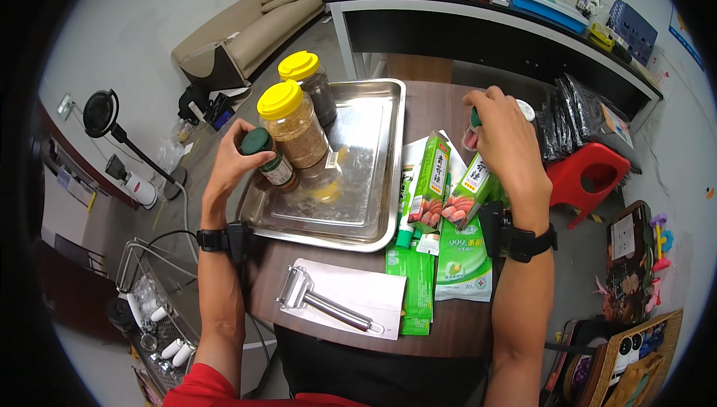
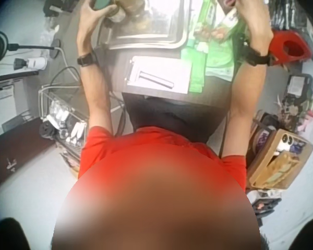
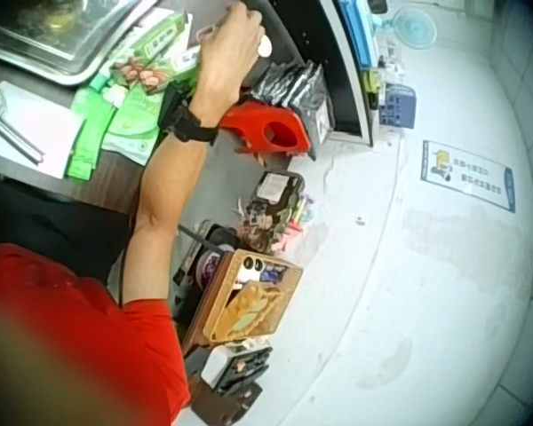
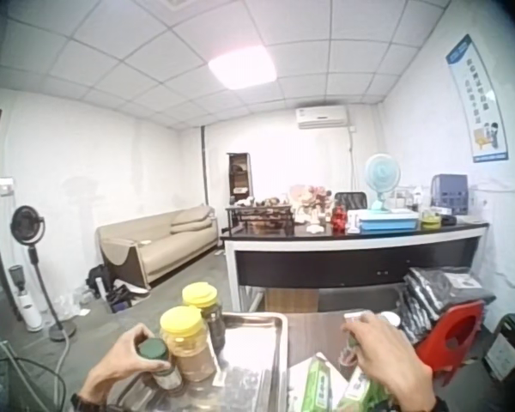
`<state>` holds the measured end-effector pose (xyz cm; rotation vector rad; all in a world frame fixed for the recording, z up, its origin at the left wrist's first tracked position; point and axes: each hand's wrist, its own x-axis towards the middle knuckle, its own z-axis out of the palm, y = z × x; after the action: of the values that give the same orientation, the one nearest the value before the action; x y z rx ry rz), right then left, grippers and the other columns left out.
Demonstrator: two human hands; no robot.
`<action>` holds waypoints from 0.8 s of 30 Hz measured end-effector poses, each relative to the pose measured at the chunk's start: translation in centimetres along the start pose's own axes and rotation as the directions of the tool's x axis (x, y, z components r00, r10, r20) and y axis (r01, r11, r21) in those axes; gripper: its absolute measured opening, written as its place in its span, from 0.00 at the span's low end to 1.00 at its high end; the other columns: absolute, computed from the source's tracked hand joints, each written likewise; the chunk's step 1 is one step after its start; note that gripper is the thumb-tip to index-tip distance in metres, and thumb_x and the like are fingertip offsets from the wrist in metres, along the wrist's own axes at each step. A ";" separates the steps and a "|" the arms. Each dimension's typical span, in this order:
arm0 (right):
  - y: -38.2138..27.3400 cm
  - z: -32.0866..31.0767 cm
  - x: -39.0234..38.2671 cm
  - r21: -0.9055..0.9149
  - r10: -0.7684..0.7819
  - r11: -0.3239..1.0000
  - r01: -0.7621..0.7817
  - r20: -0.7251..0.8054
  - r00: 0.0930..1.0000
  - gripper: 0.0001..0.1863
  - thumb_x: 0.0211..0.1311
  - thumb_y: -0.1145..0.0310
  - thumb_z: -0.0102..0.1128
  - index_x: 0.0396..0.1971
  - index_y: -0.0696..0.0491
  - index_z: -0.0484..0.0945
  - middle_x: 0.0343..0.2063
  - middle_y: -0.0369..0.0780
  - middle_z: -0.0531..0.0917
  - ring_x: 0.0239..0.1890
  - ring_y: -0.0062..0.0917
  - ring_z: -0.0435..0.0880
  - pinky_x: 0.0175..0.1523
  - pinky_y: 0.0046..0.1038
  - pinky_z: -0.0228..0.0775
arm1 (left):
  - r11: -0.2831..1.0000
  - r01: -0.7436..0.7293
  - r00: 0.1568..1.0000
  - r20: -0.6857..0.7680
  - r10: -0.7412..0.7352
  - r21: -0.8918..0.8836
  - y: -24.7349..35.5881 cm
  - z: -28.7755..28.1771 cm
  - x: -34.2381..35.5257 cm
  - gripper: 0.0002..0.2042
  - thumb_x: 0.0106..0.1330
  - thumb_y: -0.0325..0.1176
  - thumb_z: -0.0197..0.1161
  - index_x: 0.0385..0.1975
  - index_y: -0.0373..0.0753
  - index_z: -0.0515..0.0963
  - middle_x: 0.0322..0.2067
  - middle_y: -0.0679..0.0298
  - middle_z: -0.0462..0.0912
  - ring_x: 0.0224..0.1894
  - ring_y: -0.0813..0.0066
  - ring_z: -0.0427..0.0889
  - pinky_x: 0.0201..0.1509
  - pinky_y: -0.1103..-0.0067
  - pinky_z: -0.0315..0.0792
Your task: Organizing and inspecting boxes and tubes of wasabi and ginger paste on a metal tray.
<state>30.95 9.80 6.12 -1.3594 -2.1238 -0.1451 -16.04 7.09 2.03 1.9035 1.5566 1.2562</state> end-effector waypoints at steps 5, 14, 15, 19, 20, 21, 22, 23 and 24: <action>0.8 -1.1 0.3 0.106 -0.007 0.994 0.009 -0.018 1.000 0.24 0.58 0.82 0.65 0.56 0.53 0.80 0.49 0.46 0.84 0.58 0.47 0.82 0.60 0.46 0.77 | 0.999 -0.003 1.000 0.015 0.004 -0.052 0.0 0.7 -0.1 0.23 0.54 0.32 0.84 0.43 0.37 0.77 0.39 0.66 0.82 0.45 0.78 0.81 0.52 0.77 0.76; 1.4 -0.6 0.7 0.317 -0.071 0.948 0.025 0.135 0.988 0.28 0.56 0.88 0.61 0.58 0.55 0.79 0.55 0.48 0.86 0.61 0.45 0.84 0.64 0.42 0.77 | 0.994 0.002 1.000 0.028 0.001 -0.105 0.4 1.1 -0.5 0.23 0.55 0.31 0.82 0.45 0.38 0.75 0.40 0.68 0.80 0.46 0.79 0.79 0.53 0.78 0.75; 1.4 -0.4 0.7 0.314 -0.066 0.949 0.020 0.135 0.989 0.28 0.56 0.88 0.61 0.58 0.55 0.79 0.55 0.48 0.86 0.61 0.45 0.84 0.64 0.42 0.77 | 0.993 0.000 1.000 0.025 0.003 -0.114 0.2 1.2 -0.5 0.23 0.56 0.31 0.81 0.46 0.38 0.74 0.41 0.68 0.80 0.47 0.79 0.79 0.54 0.79 0.74; 2.5 1.2 0.4 0.381 -0.110 0.921 0.080 0.058 0.992 0.26 0.57 0.88 0.61 0.57 0.56 0.80 0.53 0.48 0.85 0.58 0.47 0.85 0.63 0.43 0.78 | 0.984 0.017 0.999 0.036 -0.010 -0.180 0.0 1.3 -0.4 0.23 0.55 0.30 0.81 0.46 0.39 0.74 0.41 0.68 0.80 0.48 0.79 0.79 0.56 0.79 0.73; 2.8 1.8 0.3 0.398 -0.122 0.912 0.097 0.037 0.992 0.25 0.58 0.88 0.62 0.56 0.57 0.81 0.52 0.48 0.85 0.57 0.47 0.86 0.62 0.43 0.78 | 0.983 0.014 0.999 0.039 -0.007 -0.181 -0.3 1.1 -0.4 0.23 0.55 0.30 0.81 0.46 0.39 0.74 0.41 0.68 0.80 0.48 0.79 0.79 0.56 0.79 0.73; 3.1 2.4 0.3 0.414 -0.133 0.903 0.114 0.016 0.991 0.24 0.58 0.87 0.62 0.56 0.57 0.81 0.52 0.47 0.84 0.56 0.48 0.86 0.62 0.43 0.78 | 0.984 0.028 0.999 0.048 -0.019 -0.174 -0.7 0.8 -0.4 0.22 0.56 0.30 0.81 0.46 0.39 0.74 0.41 0.67 0.80 0.48 0.79 0.79 0.56 0.79 0.73; 2.9 3.0 0.3 0.415 -0.152 0.897 0.151 -0.030 0.988 0.24 0.57 0.87 0.62 0.56 0.56 0.81 0.51 0.47 0.84 0.55 0.49 0.85 0.62 0.44 0.78 | 0.985 0.044 0.998 0.056 -0.035 -0.165 -0.8 0.7 -0.4 0.21 0.56 0.29 0.80 0.45 0.39 0.75 0.41 0.67 0.80 0.48 0.79 0.79 0.56 0.79 0.73; 3.0 3.3 0.3 0.416 -0.151 0.897 0.150 -0.031 0.988 0.24 0.57 0.87 0.62 0.56 0.56 0.81 0.51 0.47 0.84 0.55 0.49 0.85 0.62 0.44 0.78 | 0.986 0.043 0.998 0.057 -0.035 -0.163 -0.9 0.6 -0.4 0.21 0.56 0.29 0.80 0.45 0.39 0.75 0.41 0.67 0.80 0.48 0.79 0.79 0.56 0.79 0.73; 3.0 3.6 0.3 0.410 -0.127 0.903 0.125 -0.024 0.992 0.24 0.57 0.87 0.63 0.55 0.56 0.82 0.51 0.47 0.84 0.55 0.50 0.85 0.62 0.44 0.78 | 0.989 0.032 0.998 0.053 -0.025 -0.147 -0.9 0.6 -0.4 0.21 0.56 0.29 0.80 0.45 0.39 0.75 0.41 0.67 0.81 0.48 0.79 0.79 0.56 0.79 0.73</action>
<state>31.88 12.88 2.69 -0.9745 -2.0932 0.2439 -16.08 7.12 0.86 1.8001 1.4195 1.2640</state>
